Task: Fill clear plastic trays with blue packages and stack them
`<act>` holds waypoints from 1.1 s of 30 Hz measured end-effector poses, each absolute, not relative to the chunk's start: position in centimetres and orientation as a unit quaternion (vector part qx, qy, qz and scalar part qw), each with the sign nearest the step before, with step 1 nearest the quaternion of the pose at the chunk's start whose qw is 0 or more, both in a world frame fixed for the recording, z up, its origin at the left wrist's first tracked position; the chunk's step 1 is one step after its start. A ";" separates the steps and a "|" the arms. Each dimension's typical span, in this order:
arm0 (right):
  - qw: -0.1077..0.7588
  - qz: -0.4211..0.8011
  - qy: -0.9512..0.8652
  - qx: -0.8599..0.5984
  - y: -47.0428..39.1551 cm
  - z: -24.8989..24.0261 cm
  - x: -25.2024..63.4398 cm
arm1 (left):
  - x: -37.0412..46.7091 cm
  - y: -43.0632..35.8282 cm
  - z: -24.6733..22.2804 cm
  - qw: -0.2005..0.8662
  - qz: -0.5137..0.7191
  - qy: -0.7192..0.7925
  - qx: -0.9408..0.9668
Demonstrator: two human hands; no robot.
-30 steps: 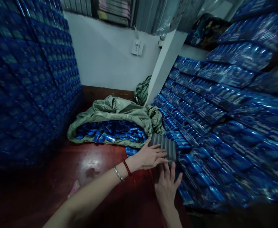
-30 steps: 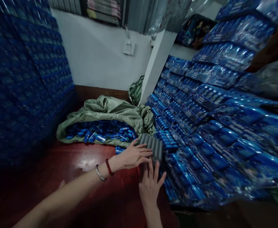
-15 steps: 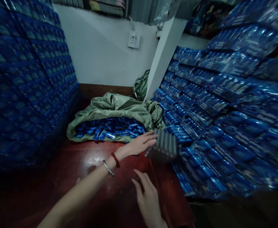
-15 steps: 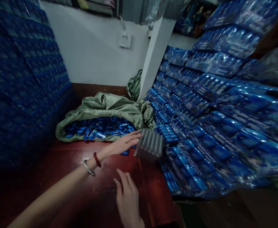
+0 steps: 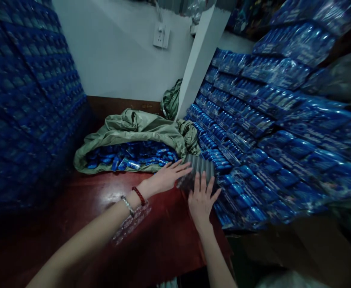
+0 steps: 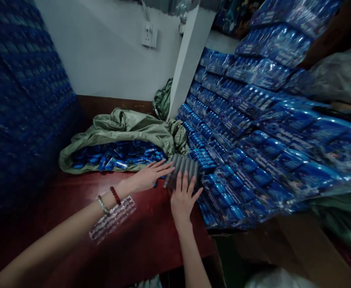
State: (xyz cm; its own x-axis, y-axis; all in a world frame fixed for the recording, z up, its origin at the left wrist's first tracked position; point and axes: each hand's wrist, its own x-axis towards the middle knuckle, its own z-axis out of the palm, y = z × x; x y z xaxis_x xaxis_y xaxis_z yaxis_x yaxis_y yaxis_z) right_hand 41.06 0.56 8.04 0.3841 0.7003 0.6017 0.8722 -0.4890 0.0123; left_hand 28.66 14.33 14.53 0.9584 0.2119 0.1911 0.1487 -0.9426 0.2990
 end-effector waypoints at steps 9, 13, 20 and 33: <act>0.171 -0.333 -0.494 -0.785 -1.3 5.4 39.5 | 29.7 14.2 13.9 0.095 0.095 0.095 0.986; 0.206 -0.370 -0.494 -0.760 -3.3 5.9 39.2 | 30.0 14.3 14.1 0.113 0.088 0.090 0.986; 0.322 -0.191 -0.501 -0.780 -5.7 9.5 38.0 | 22.8 14.9 11.7 0.239 0.267 0.211 0.909; 0.066 0.244 -0.558 -0.790 0.9 4.9 26.4 | 3.2 13.7 -1.8 0.100 0.050 0.452 0.885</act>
State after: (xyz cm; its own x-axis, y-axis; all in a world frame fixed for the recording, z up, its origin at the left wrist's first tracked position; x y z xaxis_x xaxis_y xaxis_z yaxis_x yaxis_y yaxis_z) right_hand 26.42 0.87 4.94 0.2578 0.9145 -0.3119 0.8505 -0.3679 -0.3758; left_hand 3.23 13.67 -1.76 0.5864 0.8100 -0.0010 0.7900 -0.5716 0.2216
